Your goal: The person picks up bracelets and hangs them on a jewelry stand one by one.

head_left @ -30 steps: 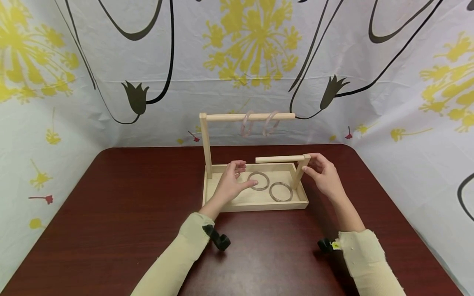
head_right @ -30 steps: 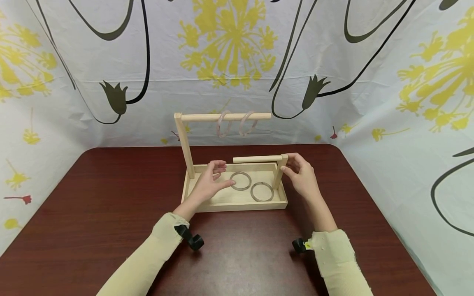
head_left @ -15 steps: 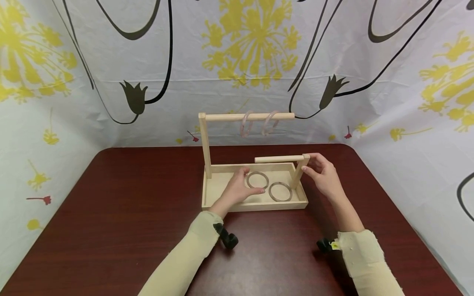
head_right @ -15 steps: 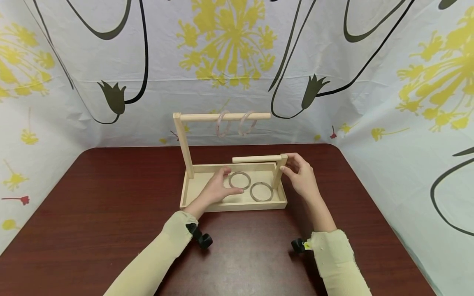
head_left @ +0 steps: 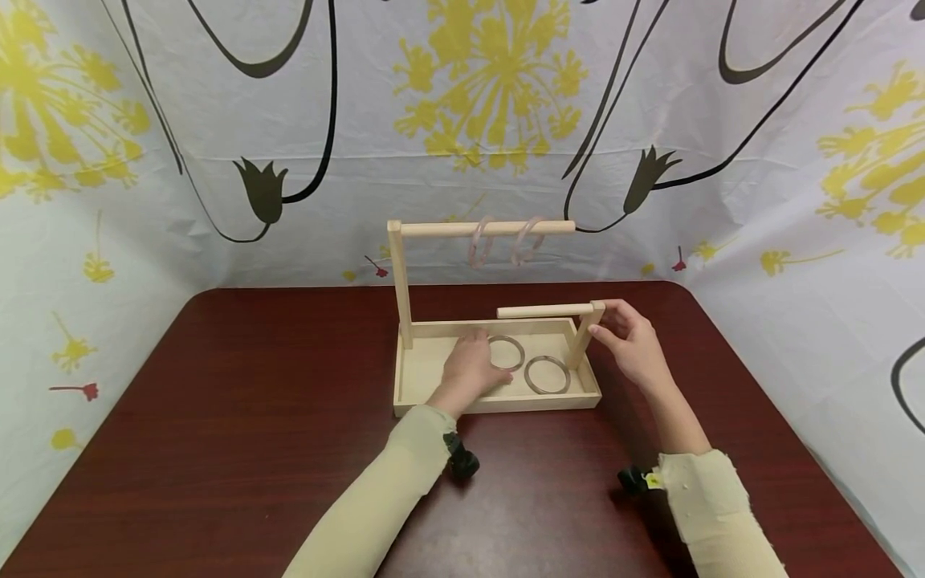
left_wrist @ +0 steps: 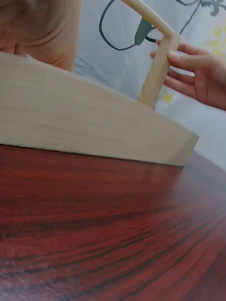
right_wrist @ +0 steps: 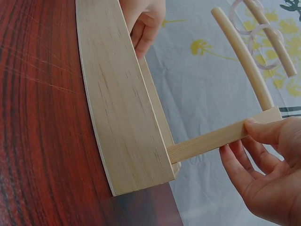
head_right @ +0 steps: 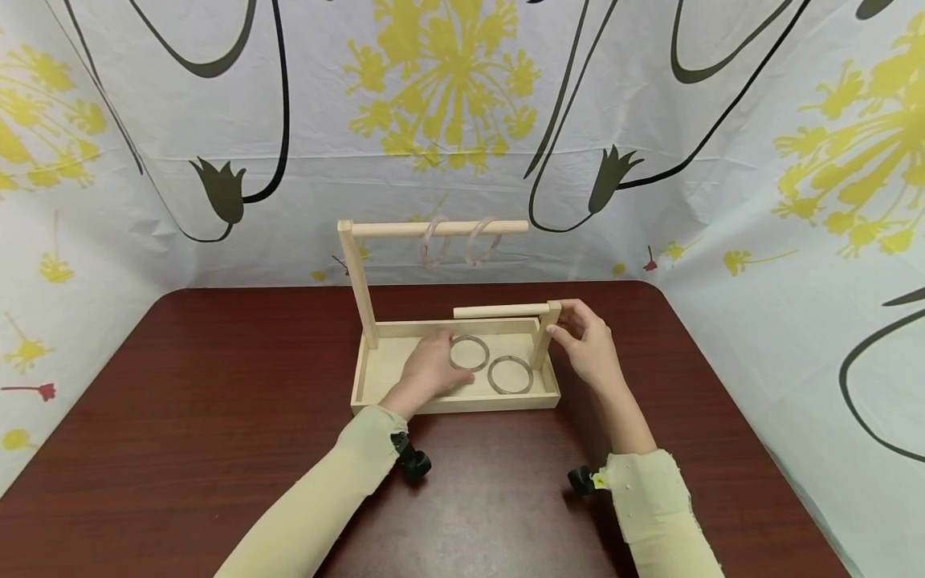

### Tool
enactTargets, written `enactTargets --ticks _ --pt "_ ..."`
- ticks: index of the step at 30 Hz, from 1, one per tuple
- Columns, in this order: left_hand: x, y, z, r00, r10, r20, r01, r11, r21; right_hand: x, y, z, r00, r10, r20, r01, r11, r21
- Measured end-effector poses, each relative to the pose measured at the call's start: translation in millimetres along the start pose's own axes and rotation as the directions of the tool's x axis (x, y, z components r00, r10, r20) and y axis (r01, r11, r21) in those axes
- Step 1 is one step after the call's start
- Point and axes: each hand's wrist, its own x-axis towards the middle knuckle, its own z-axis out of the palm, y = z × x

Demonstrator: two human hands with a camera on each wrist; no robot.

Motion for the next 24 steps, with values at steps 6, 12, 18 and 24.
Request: enactTargets --ticks 6,12,18,24 --pt "3.4 1.4 5.5 0.999 -0.006 -0.049 0.01 0.996 0.085 0 1 1 1.0 0.002 0.001 -0.002 1.0 0.012" --pt "4.5 -4.2 6.4 0.997 0.008 -0.072 -0.003 0.997 0.078 0 1 1 1.0 0.005 -0.002 -0.005 1.0 0.007" --pt "0.5 -9.6 0.8 0.998 0.006 -0.062 -0.006 1.0 -0.003 -1 2 2 1.0 0.01 -0.008 -0.009 1.0 0.008" --pt "-2.9 -14.5 -7.1 0.999 -0.005 -0.05 0.001 0.997 -0.076 0 2 2 1.0 0.006 -0.013 -0.006 1.0 0.0"
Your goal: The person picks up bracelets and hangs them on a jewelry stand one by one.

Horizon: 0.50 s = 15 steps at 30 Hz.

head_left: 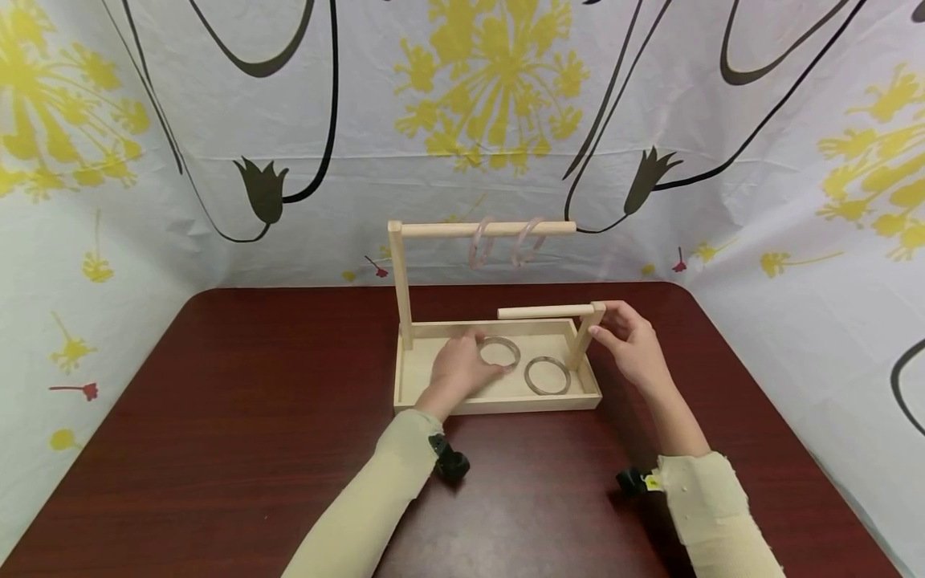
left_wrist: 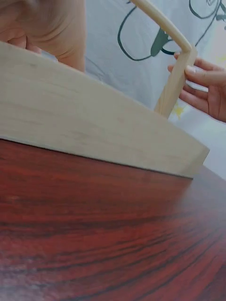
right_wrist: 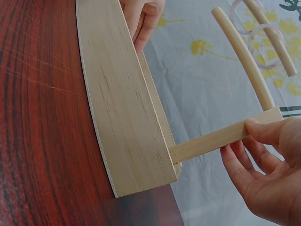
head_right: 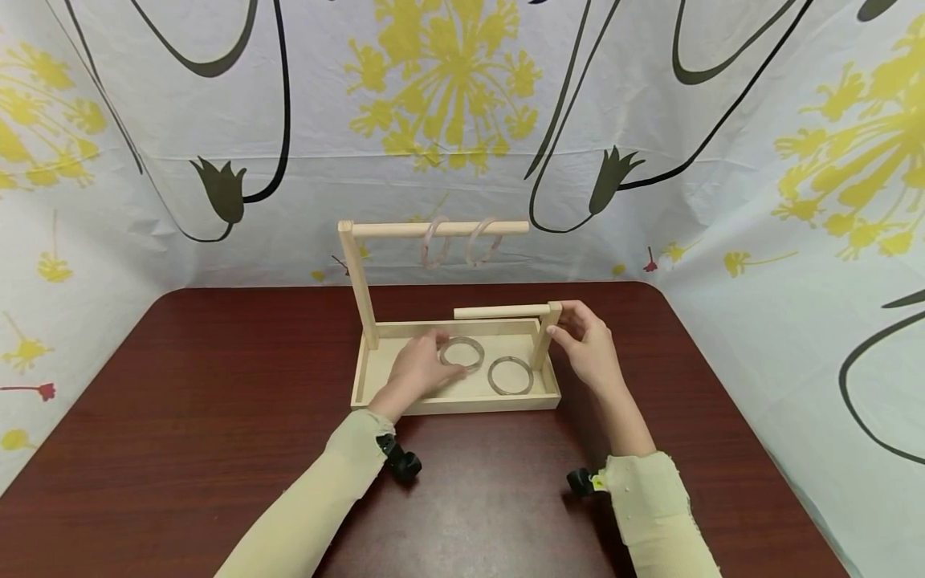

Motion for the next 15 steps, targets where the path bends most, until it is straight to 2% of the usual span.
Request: enactTargets --ticks 15 --pt "-3.2 -13.5 -7.9 0.998 0.026 -0.052 -0.033 0.99 -0.138 0 1 0 1.0 -0.004 -0.004 0.004 1.0 0.006"
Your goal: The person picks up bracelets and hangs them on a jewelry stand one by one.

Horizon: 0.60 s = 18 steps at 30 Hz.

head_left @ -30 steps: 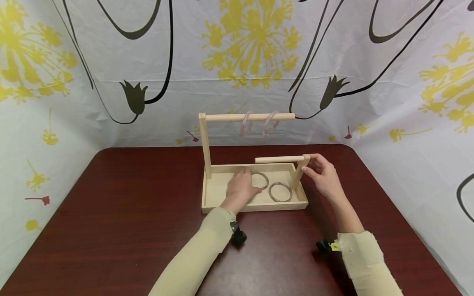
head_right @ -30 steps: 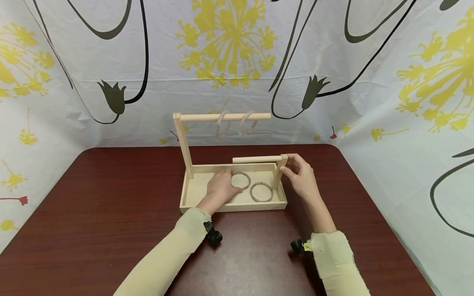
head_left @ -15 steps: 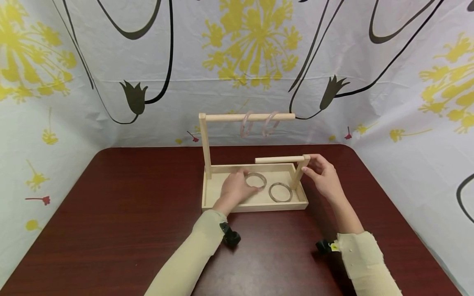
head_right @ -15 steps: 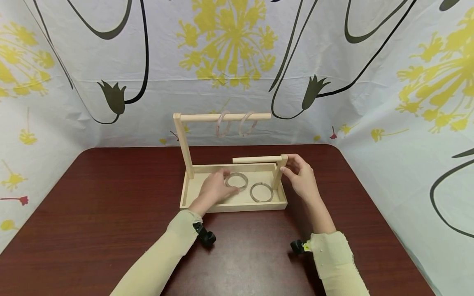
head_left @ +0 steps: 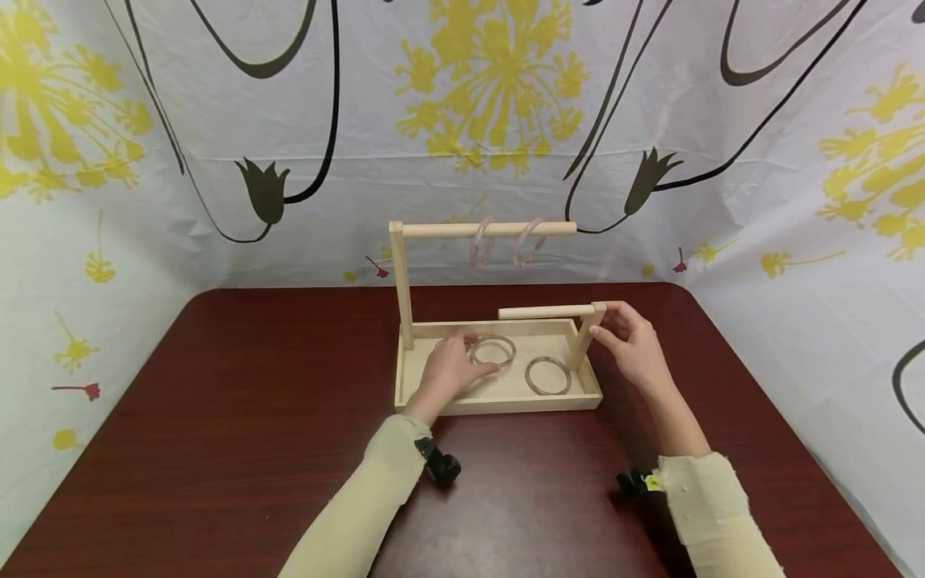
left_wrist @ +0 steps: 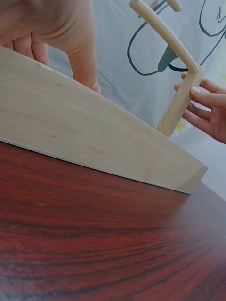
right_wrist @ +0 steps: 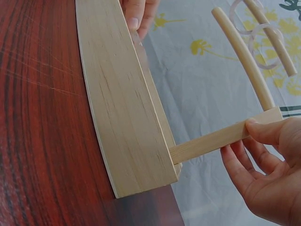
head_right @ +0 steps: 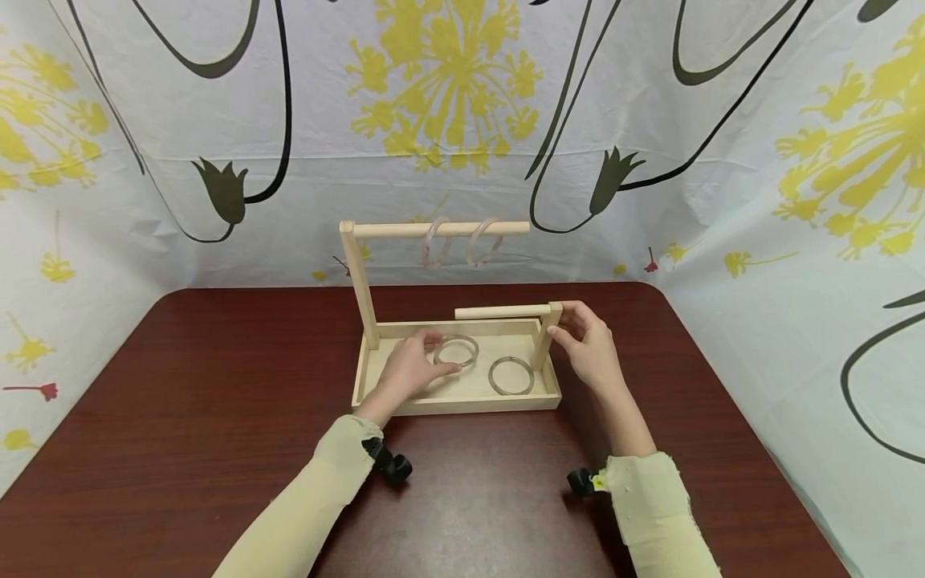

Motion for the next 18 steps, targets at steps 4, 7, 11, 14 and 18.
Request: enactTargets --ticks 4,7,11,14,18 --pt "-1.5 -2.5 -2.0 1.0 0.005 -0.004 -0.005 0.998 -0.059 0.0 0.3 0.1 1.0 0.0 -0.001 0.0 1.0 0.007" --pt "-2.3 -4.6 -2.8 1.0 0.008 -0.005 -0.008 0.995 -0.102 0.0 0.2 0.1 1.0 -0.001 0.001 0.001 1.0 0.011" --pt "-3.9 -7.0 -3.6 1.0 0.016 -0.009 -0.017 0.989 -0.145 -0.7 -0.8 0.0 1.0 -0.003 0.002 0.003 1.0 0.021" --pt "-5.8 -7.7 -5.2 1.0 0.019 -0.012 -0.021 0.983 -0.184 -1.4 -1.9 0.1 1.0 -0.005 0.004 0.005 1.0 0.03" --pt "-8.3 -8.3 -7.6 1.0 0.015 -0.016 -0.018 0.972 -0.236 -1.9 -2.9 0.3 1.0 -0.004 0.005 0.004 0.999 0.033"
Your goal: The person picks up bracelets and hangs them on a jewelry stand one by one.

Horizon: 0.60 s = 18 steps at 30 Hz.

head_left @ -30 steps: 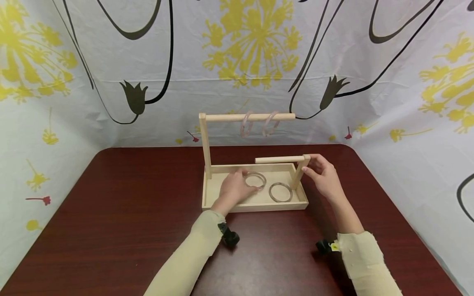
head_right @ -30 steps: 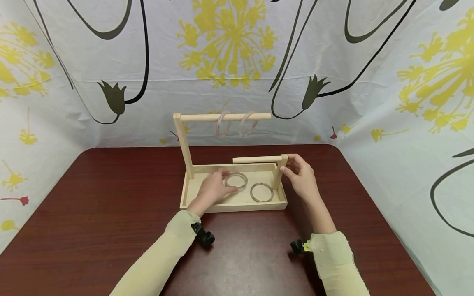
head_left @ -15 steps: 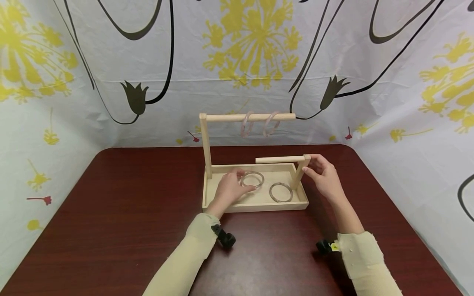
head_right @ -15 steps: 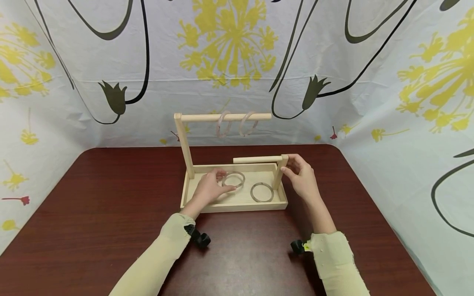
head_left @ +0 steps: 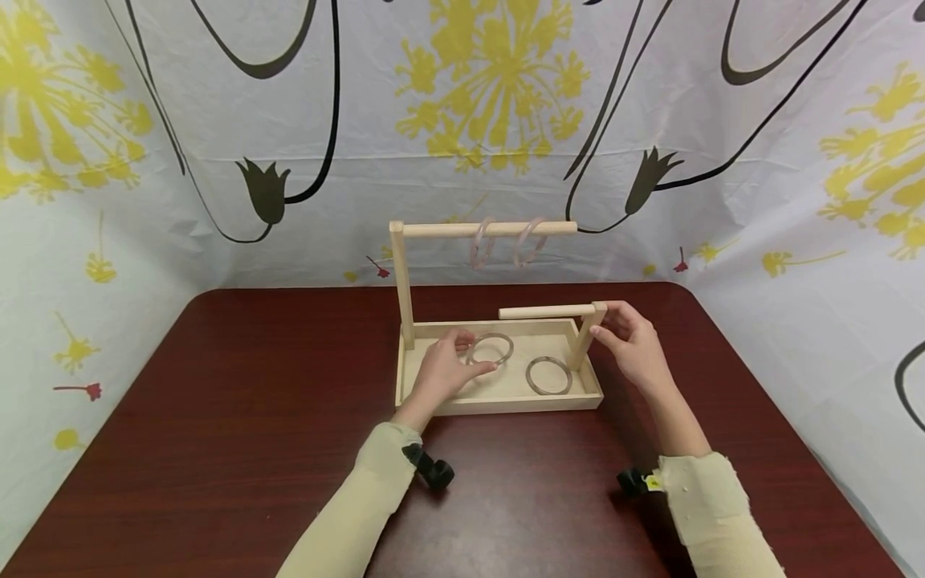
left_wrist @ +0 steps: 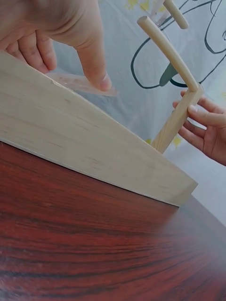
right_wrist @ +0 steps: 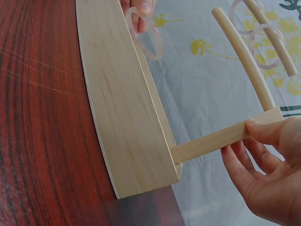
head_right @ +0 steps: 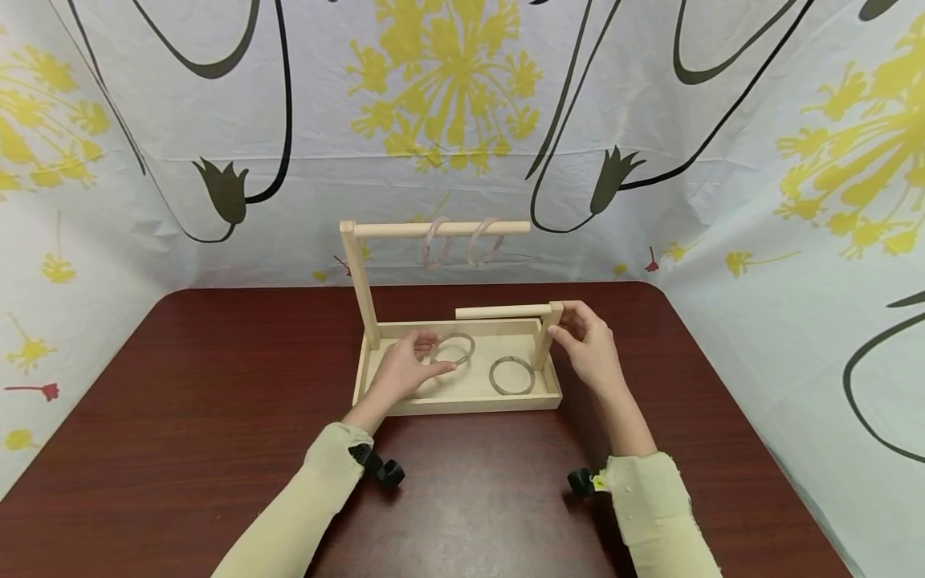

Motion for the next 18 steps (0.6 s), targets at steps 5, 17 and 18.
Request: enactTargets --ticks 5,17,18 --pt "-0.9 -2.2 -1.8 1.0 0.002 -0.012 -0.003 0.999 -0.046 0 1 1 1.0 -0.002 -0.004 0.002 1.0 -0.019" --pt "-2.4 -4.8 -11.0 1.0 0.003 -0.01 -0.004 0.991 -0.132 0 0 1 1.0 0.019 -0.007 -0.019 0.999 -0.032" --pt "-2.3 -5.3 -11.7 1.0 0.002 -0.01 -0.003 0.99 -0.138 0 0 1 1.0 0.016 -0.007 -0.016 0.999 -0.037"
